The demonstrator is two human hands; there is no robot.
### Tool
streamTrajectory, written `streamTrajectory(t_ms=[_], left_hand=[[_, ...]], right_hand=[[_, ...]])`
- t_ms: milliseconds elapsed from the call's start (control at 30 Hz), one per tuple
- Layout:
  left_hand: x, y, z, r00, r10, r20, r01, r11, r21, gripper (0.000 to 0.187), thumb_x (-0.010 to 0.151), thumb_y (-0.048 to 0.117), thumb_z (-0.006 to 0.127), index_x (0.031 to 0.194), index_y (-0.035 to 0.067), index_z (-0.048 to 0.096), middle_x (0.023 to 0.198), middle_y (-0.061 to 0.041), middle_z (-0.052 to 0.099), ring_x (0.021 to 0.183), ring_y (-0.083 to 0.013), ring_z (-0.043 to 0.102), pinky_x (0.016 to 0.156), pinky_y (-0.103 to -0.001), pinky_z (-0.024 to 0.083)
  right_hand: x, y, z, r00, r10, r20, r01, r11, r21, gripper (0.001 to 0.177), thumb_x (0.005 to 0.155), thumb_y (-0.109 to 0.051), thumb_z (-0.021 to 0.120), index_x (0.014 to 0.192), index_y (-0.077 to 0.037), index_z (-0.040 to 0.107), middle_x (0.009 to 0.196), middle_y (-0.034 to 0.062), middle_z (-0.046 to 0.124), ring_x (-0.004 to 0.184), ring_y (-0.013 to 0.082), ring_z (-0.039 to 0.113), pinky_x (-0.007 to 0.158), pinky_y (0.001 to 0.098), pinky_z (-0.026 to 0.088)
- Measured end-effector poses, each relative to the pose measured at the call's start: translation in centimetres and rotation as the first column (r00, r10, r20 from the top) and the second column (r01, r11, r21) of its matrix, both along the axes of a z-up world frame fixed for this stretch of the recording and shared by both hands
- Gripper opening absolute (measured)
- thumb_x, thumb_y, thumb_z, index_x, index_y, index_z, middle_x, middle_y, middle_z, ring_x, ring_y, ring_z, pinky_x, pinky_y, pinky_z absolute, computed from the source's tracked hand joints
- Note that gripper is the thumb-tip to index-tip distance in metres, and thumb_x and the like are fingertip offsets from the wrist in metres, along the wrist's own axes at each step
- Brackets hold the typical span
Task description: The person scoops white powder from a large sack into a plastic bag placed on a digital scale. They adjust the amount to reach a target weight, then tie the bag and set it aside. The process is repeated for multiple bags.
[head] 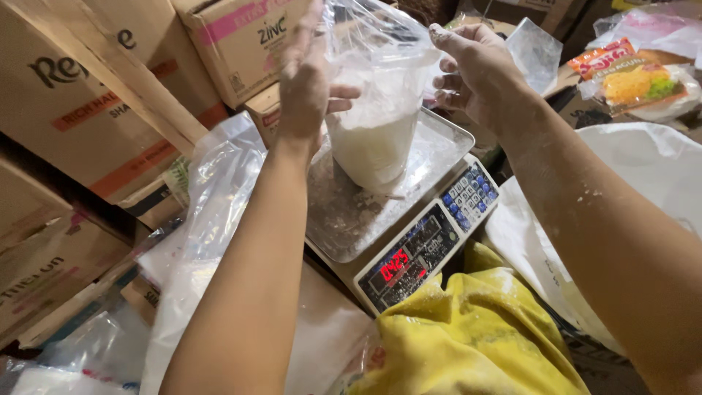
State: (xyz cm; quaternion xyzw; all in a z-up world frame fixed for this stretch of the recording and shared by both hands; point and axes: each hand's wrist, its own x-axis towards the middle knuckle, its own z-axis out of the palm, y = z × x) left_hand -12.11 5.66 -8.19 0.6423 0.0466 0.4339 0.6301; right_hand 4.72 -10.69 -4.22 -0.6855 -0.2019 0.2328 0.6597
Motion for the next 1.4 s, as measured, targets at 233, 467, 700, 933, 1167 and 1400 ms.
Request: streamTrajectory(t_ms=[233,467,700,933,1167,1400], left_hand=[[-1.5,-0.5,-7.2,0.955,0.138,-0.261,-0.238,0.882,-0.407,0.049,0.102,0.043,0.044,0.136,0.009,0.056,0.135,-0.021,0.064,0.067,-0.0245,0.073,0.052,-0.037,0.056],[-1.5,0.4,-16.1,0.916,0.238,-0.322,-0.331,0.904,-0.271,0.052,0.099,0.039,0.048,0.135,0.004,0.06,0.134,-0.014,0.064,0.127,-0.0294,0.059,0.109,-0.042,0.043],[-5.1,1.1,-16.8,0.767,0.394,-0.507,-0.602,0.715,-0.355,0.07,0.094,0.046,0.049,0.149,0.003,0.046,0.153,-0.018,0.05,0.139,-0.0315,0.05,0.112,-0.043,0.04],[-6.4,1.7,-18.2,0.574,0.582,-0.575,-0.803,0.537,-0.258,0.081,0.087,0.039,0.062,0.152,-0.003,0.035,0.156,-0.021,0.04,0.141,-0.0334,0.045,0.115,-0.04,0.037],[-10.8,3.5,-22.0,0.491,0.65,-0.581,-0.868,0.42,-0.264,0.085,0.087,0.031,0.065,0.149,-0.013,0.028,0.155,-0.028,0.035,0.142,-0.0363,0.043,0.117,-0.039,0.035],[-8.5,-0.4,-19.7,0.408,0.814,-0.412,-0.893,0.45,0.004,0.066,0.082,0.011,0.056,0.142,-0.007,0.038,0.148,-0.027,0.041,0.133,-0.0355,0.054,0.113,-0.039,0.047]], right_hand=[[-2.7,-3.0,-3.4,0.995,-0.047,-0.085,0.051,0.997,0.051,0.024,0.097,-0.023,0.069,0.112,-0.015,0.052,0.087,0.004,0.058,0.068,0.0148,0.058,0.058,0.0287,0.055],[-4.0,-5.4,-8.5,0.993,0.019,-0.12,-0.02,1.0,-0.009,0.025,0.095,-0.017,0.067,0.113,-0.013,0.05,0.087,0.0031,0.057,0.07,0.013,0.058,0.057,0.0275,0.054],[-3.3,-7.6,-11.3,0.985,-0.025,-0.173,0.034,0.998,0.05,0.028,0.093,-0.009,0.068,0.114,-0.016,0.049,0.08,0.0012,0.053,0.066,0.0139,0.056,0.055,0.0313,0.045],[-3.7,-8.9,-12.8,0.98,-0.054,-0.192,0.055,0.998,-0.001,0.028,0.093,-0.011,0.068,0.113,-0.017,0.05,0.084,0.0004,0.057,0.072,0.013,0.059,0.065,0.0344,0.054],[-4.2,-9.2,-14.5,0.975,-0.062,-0.214,0.056,0.998,-0.032,0.028,0.091,-0.013,0.071,0.11,-0.019,0.051,0.087,-0.0007,0.06,0.073,0.0131,0.059,0.067,0.0347,0.053],[-5.9,-8.8,-14.9,0.98,0.044,-0.193,-0.047,0.999,-0.014,0.024,0.095,-0.007,0.063,0.118,-0.009,0.061,0.087,0.0057,0.068,0.078,0.0137,0.068,0.072,0.0312,0.058]])
